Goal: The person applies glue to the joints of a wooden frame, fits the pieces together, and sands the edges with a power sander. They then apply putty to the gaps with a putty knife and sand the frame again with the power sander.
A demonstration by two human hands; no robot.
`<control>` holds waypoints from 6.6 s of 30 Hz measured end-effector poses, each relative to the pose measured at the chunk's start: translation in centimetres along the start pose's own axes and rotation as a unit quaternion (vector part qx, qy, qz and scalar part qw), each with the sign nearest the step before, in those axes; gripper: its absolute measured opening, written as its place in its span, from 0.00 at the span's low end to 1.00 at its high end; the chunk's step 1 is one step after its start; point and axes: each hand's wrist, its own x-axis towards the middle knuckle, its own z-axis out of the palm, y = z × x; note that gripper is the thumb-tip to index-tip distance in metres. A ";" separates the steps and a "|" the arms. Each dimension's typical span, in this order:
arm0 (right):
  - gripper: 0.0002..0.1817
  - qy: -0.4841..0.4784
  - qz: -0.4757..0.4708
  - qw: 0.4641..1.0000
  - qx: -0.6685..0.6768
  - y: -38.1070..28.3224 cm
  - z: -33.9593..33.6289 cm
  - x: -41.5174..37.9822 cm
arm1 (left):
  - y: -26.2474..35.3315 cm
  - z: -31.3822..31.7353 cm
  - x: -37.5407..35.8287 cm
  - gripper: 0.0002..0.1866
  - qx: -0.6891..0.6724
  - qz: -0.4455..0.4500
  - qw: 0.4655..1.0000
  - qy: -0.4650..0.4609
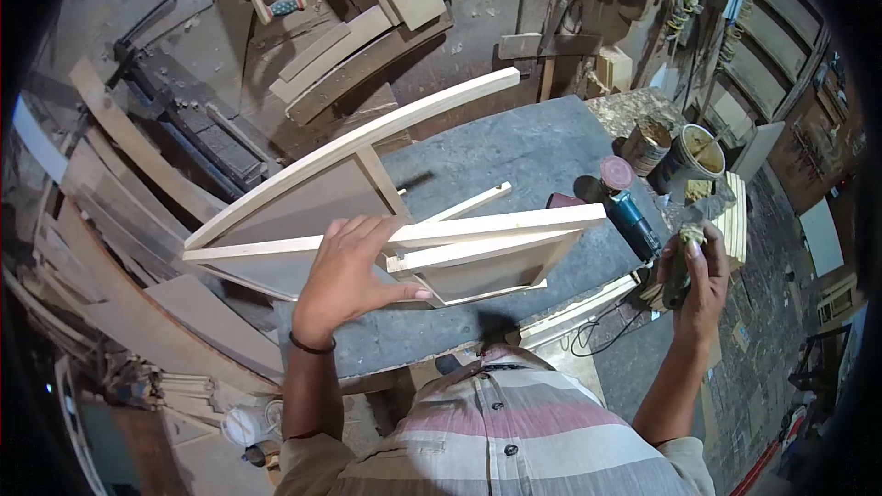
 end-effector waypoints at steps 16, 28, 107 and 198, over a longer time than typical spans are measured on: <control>0.20 0.021 0.031 0.999 0.004 1.5 -0.8 0.4 | -1.0 3.1 0.4 0.24 0.064 -0.062 0.993 0.078; 0.18 -0.019 0.039 0.999 -0.015 2.2 0.0 1.0 | -0.6 2.3 0.4 0.23 0.008 -0.041 0.995 0.094; 0.19 -0.070 0.031 0.982 -0.170 3.1 -20.2 20.3 | 0.7 5.1 3.6 0.27 -0.062 -0.311 0.933 0.172; 0.05 -0.650 0.062 0.727 -0.213 20.2 -13.0 7.3 | -0.6 6.5 5.5 0.35 0.136 -0.453 0.871 0.133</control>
